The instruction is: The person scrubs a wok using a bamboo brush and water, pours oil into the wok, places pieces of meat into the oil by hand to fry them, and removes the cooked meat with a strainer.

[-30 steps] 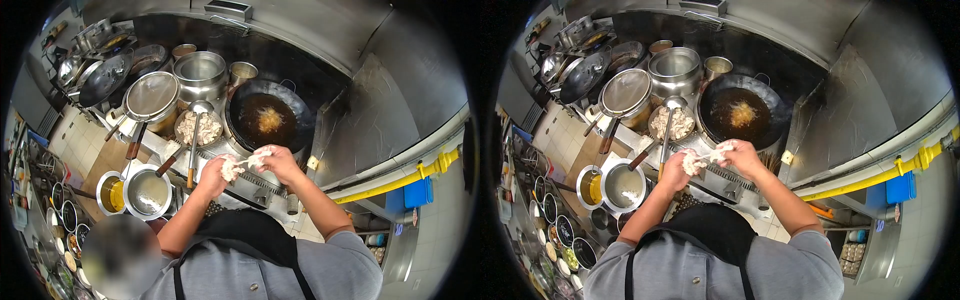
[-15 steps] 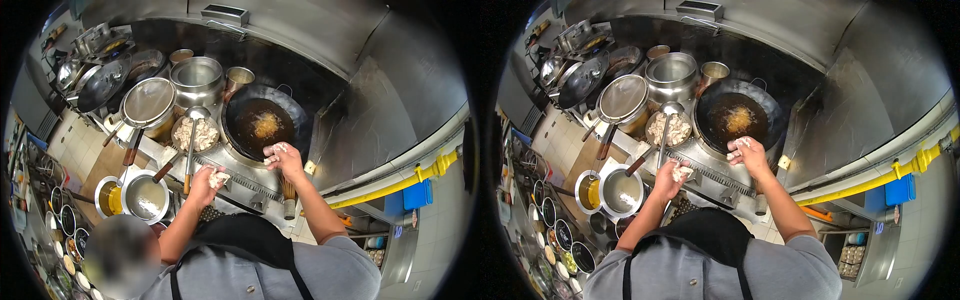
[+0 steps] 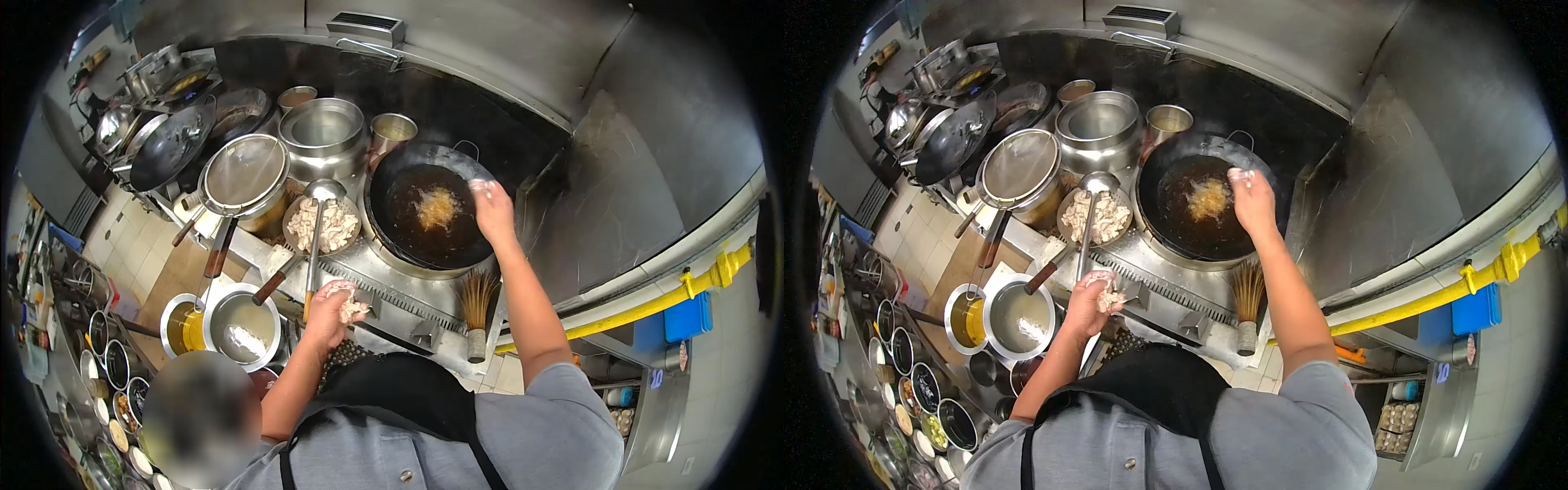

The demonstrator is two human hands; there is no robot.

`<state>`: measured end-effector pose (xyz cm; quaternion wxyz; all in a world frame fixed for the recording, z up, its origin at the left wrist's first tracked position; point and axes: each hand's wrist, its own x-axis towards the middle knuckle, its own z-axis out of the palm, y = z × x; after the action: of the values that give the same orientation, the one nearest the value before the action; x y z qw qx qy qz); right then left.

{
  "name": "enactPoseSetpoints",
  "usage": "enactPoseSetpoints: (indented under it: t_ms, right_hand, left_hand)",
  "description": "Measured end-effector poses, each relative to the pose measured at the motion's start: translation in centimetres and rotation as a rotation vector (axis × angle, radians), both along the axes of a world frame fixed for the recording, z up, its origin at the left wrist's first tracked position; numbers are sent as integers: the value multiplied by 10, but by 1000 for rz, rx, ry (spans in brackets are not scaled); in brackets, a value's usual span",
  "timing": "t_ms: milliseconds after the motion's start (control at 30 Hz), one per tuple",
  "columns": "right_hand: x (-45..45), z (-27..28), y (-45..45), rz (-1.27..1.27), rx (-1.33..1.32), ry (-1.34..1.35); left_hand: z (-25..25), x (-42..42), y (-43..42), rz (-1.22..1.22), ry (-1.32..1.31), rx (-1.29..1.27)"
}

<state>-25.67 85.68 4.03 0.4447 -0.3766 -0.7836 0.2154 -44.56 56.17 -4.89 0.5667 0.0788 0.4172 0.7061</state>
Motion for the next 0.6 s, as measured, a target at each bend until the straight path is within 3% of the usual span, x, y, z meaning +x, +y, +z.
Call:
enactPoseSetpoints:
  t_ms: [133, 167, 233, 333, 433, 500, 600]
  right_hand:
    - [-5, -61, 38, 102, -185, -164]
    - [-11, -71, 35, -1, 6, -223]
    - [-17, -88, 30, -37, -168, -538]
    - [-27, -103, 14, -142, -244, -761]
    - [-25, -141, 41, -142, -236, -739]
    - [-31, -157, 65, -129, -155, -921]
    - [-46, -136, 61, -159, -19, -672]
  left_hand:
    - [-6, -9, -17, 4, 33, -6]
    - [-8, -11, -21, 41, 16, -16]
    - [-12, -13, -31, 70, 19, -29]
    - [-14, -17, -53, 84, 10, -15]
    - [-18, -20, -78, 123, 10, -36]
    - [-27, -26, -94, 97, -11, -16]
    - [-21, -25, -99, 211, -64, -24]
